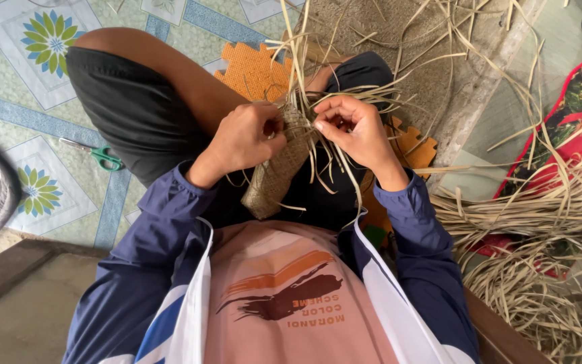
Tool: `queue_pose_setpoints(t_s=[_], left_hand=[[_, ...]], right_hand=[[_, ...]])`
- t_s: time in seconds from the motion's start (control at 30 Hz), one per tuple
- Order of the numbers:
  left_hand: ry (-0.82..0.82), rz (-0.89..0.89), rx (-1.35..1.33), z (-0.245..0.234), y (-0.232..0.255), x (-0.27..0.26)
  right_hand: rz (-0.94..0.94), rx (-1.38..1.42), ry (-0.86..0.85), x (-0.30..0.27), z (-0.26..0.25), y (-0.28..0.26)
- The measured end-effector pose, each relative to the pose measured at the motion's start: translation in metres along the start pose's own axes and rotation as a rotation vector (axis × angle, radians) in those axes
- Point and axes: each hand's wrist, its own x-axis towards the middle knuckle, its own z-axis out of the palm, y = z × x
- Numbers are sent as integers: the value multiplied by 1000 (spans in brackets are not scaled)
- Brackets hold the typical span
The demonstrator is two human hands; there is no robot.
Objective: Weaving dried plant fibers around a cylindrical core to create a handcrafted object.
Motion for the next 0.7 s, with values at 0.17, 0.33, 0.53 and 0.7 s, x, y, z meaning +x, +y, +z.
queue_pose_setpoints(t_s=[0.17, 0.33, 0.53, 0.7], left_hand=[[22, 24, -35, 0, -9, 4], [65, 47, -24, -3, -13, 7], [25, 86, -40, -8, -16, 3], [-7, 58, 51, -14, -21, 5]], right_hand=[[-170, -227, 132, -2, 15, 0], [-399, -486, 233, 4, 20, -25], [-275, -399, 48, 11, 13, -14], [-272, -343, -20, 20, 17, -18]])
